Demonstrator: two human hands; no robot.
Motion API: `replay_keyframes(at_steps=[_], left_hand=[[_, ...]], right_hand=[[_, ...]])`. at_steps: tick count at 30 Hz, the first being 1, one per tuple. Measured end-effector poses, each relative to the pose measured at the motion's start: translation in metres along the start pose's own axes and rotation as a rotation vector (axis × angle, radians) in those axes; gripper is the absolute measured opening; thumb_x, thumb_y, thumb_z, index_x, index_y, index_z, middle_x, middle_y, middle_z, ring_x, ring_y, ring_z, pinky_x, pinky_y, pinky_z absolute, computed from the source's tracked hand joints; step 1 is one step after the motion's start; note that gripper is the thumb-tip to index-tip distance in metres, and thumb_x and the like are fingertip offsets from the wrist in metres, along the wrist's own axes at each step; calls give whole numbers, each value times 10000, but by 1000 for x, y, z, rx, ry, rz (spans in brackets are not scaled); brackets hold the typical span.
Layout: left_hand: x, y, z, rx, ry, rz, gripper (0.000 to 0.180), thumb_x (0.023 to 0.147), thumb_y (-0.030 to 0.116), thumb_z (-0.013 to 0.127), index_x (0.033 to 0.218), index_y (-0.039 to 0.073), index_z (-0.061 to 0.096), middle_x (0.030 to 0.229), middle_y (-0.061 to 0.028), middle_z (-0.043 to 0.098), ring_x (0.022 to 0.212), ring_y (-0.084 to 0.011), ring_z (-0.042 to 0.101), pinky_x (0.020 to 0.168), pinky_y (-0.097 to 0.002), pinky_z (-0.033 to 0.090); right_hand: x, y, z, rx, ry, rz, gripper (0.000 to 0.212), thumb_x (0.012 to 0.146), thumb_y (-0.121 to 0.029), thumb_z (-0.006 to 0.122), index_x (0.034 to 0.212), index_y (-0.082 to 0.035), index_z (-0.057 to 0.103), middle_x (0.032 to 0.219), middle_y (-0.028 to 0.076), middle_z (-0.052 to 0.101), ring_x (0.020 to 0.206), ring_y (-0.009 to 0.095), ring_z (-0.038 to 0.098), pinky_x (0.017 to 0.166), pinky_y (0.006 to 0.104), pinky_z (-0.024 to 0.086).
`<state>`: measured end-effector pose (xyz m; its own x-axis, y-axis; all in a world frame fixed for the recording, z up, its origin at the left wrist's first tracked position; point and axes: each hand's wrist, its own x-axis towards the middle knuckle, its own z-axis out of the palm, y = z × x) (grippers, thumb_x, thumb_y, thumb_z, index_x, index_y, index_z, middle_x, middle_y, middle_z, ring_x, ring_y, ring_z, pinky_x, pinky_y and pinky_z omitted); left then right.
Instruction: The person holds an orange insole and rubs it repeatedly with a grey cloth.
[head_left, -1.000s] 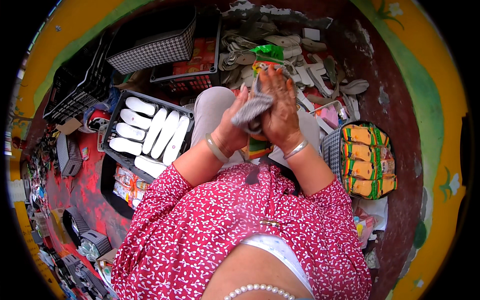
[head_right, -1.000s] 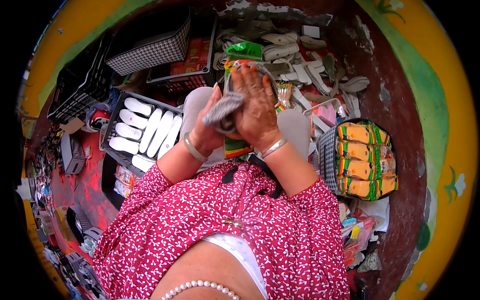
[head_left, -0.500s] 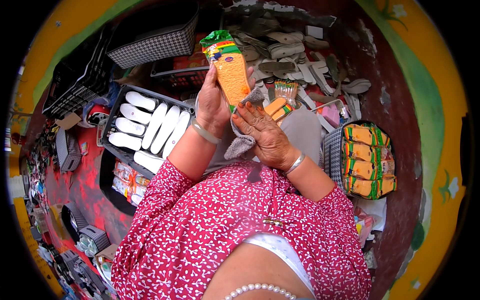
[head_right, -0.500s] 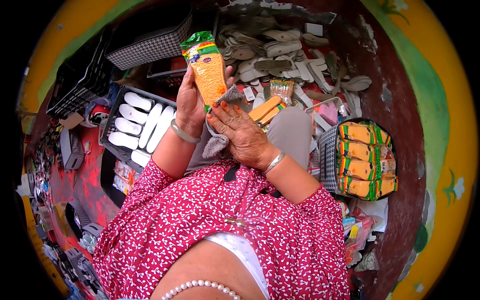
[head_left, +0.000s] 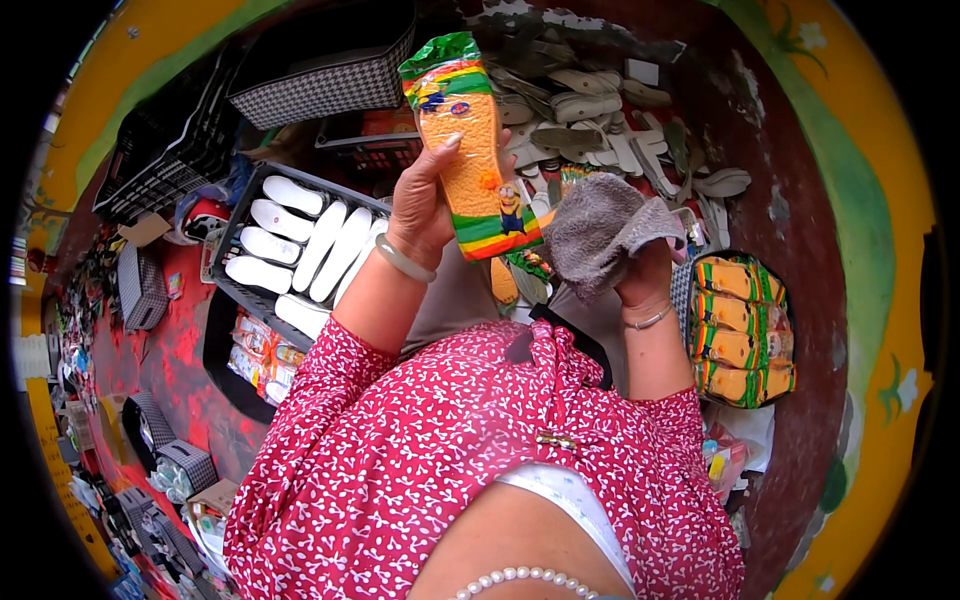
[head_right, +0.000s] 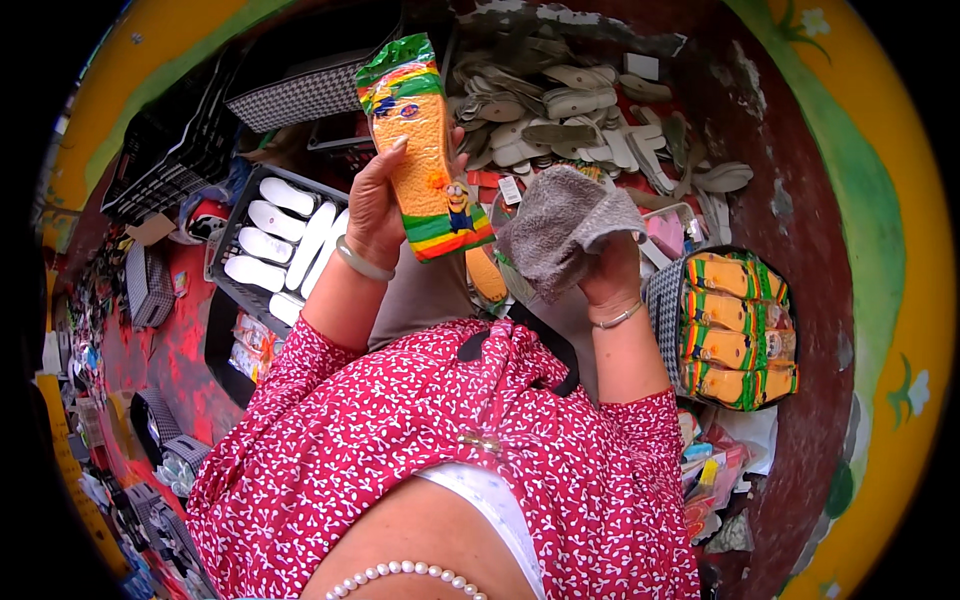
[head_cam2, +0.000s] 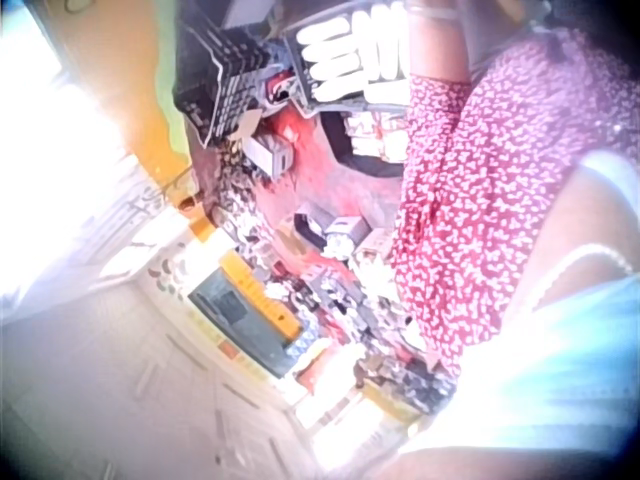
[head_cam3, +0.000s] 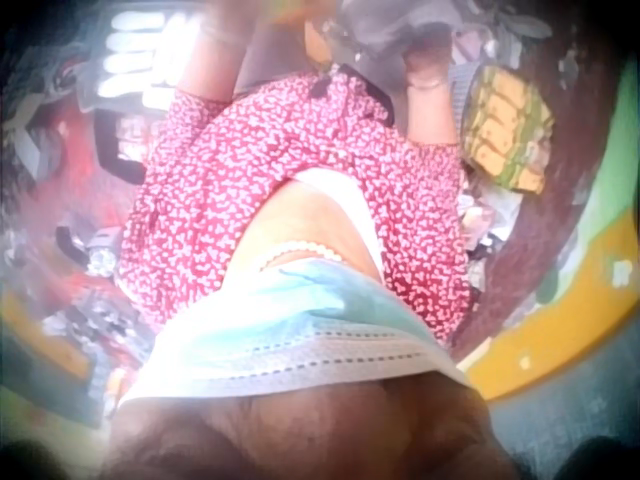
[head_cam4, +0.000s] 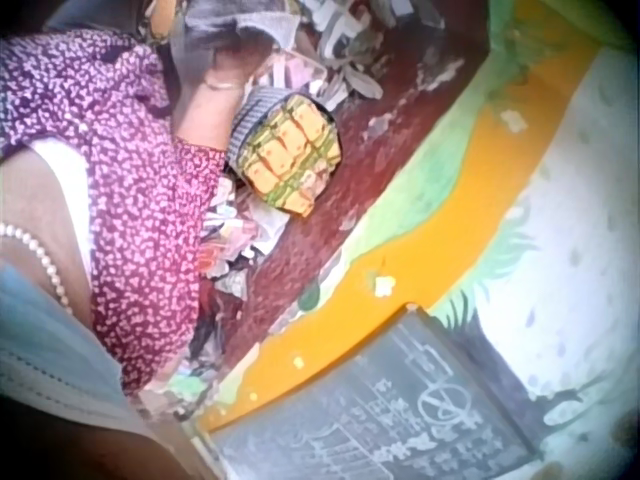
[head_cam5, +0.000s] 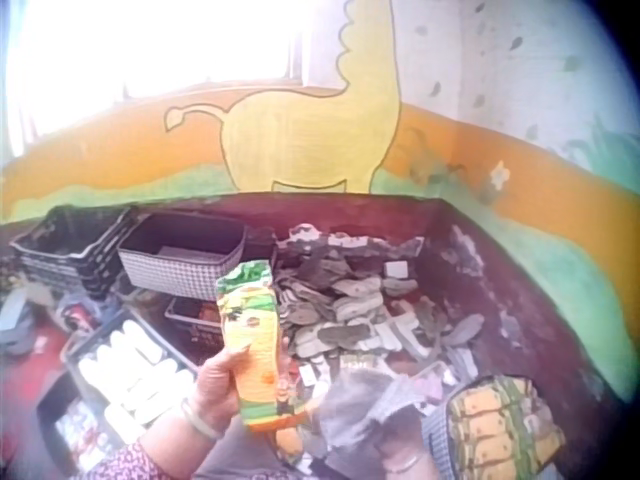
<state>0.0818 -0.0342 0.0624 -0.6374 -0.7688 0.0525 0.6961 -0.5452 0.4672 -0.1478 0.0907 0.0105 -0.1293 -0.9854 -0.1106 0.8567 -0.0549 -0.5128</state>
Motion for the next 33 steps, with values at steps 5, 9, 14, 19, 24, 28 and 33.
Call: replay_keyframes(at_steps=[5,9,14,19,24,28,33], left_hand=[[-3,-18,20,238,19,6,403,881,173,533,1238,23,420,1084,-102,558,949,-199,577,791,-357,502],[-4,-45,27,396,30,68,325,914,136,499,1210,15,435,1077,-79,570,959,-166,571,814,-306,483],[-2,-49,29,345,12,55,299,931,131,472,1198,0,443,1107,-100,563,973,-164,569,840,-292,471],[-5,-47,30,288,18,7,303,940,142,455,1201,-11,443,1122,-111,560,982,-173,572,848,-299,471],[-4,-46,34,333,7,50,298,940,144,458,1189,-19,459,1115,-113,571,977,-175,579,848,-301,471],[-6,-45,35,363,4,69,290,937,143,465,1172,-26,474,1090,-110,582,953,-170,588,831,-298,478],[-3,-37,24,407,103,174,283,931,140,467,1155,-32,481,1054,-108,589,895,-170,603,793,-298,494]], right_hand=[[2,12,33,-6,-177,64,484,903,-362,489,1251,-27,446,1177,141,546,1073,258,550,935,400,449],[10,28,56,-552,-127,120,386,849,-200,624,1173,-37,494,992,28,601,840,99,594,741,245,495],[13,54,41,-743,-85,-124,252,879,-196,587,1050,-12,571,910,24,632,768,102,607,665,222,490],[7,56,40,-1121,10,-415,227,922,-202,519,949,4,610,826,42,647,733,87,606,634,215,480],[8,58,35,-1199,67,-544,232,926,-190,501,913,3,630,746,41,649,683,83,597,617,228,473],[8,60,31,-1260,94,-617,222,924,-172,500,908,3,636,740,31,649,673,79,595,602,237,469],[6,54,32,-1309,83,-687,218,924,-165,497,886,-13,647,767,33,653,687,74,589,595,216,450]])
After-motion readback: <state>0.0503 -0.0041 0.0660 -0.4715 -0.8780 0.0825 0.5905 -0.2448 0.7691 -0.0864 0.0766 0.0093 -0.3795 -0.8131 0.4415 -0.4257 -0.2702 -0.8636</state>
